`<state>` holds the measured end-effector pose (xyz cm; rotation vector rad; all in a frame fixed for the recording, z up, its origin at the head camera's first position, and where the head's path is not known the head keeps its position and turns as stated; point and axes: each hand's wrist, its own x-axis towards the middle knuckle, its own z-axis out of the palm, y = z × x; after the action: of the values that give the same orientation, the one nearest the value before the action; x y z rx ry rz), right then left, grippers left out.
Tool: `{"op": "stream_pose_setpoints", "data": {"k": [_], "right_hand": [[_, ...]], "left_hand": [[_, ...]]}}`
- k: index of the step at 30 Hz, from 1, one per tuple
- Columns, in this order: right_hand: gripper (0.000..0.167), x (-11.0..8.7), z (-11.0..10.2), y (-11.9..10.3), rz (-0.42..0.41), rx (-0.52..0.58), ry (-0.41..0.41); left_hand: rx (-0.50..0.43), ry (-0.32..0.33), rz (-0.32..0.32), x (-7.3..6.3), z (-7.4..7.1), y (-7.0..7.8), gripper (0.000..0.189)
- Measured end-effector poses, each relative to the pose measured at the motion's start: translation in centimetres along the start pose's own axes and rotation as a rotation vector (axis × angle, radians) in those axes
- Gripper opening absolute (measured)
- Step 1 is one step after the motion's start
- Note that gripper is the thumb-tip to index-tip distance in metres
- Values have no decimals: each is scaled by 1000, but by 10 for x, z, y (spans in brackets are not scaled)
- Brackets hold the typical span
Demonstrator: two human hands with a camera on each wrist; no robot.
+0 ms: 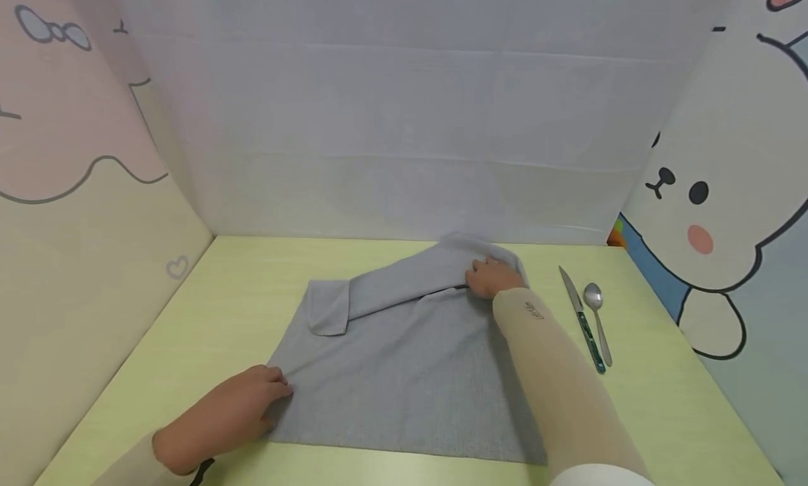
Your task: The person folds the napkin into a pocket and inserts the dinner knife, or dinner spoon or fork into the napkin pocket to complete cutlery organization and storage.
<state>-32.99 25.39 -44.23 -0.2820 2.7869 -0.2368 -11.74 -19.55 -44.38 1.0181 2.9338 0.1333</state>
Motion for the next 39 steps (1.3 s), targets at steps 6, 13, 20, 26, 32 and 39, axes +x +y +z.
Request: {"op": "stream_pose_setpoints", "data": {"k": [6, 13, 20, 26, 32, 39], "right_hand": [[74, -3, -1, 11, 18, 40, -17], [89, -11, -5, 11, -21, 87, -17], [107, -22, -6, 17, -87, 67, 20], [112, -25, -4, 17, -94, 69, 24], [113, -25, -3, 16, -78, 62, 18], [116, -21, -2, 14, -73, 45, 2]], "left_hand": [[-115, -103, -18, 7, -16, -4, 18], [-33, 6, -126, 59, -28, -5, 26], [-25, 71, -199, 111, -13, -8, 38], [-42, 43, -258, 133, -3, -14, 37], [-49, -20, -178, 143, -6, -33, 23], [-310, -271, -252, 161, -49, -74, 25]]}}
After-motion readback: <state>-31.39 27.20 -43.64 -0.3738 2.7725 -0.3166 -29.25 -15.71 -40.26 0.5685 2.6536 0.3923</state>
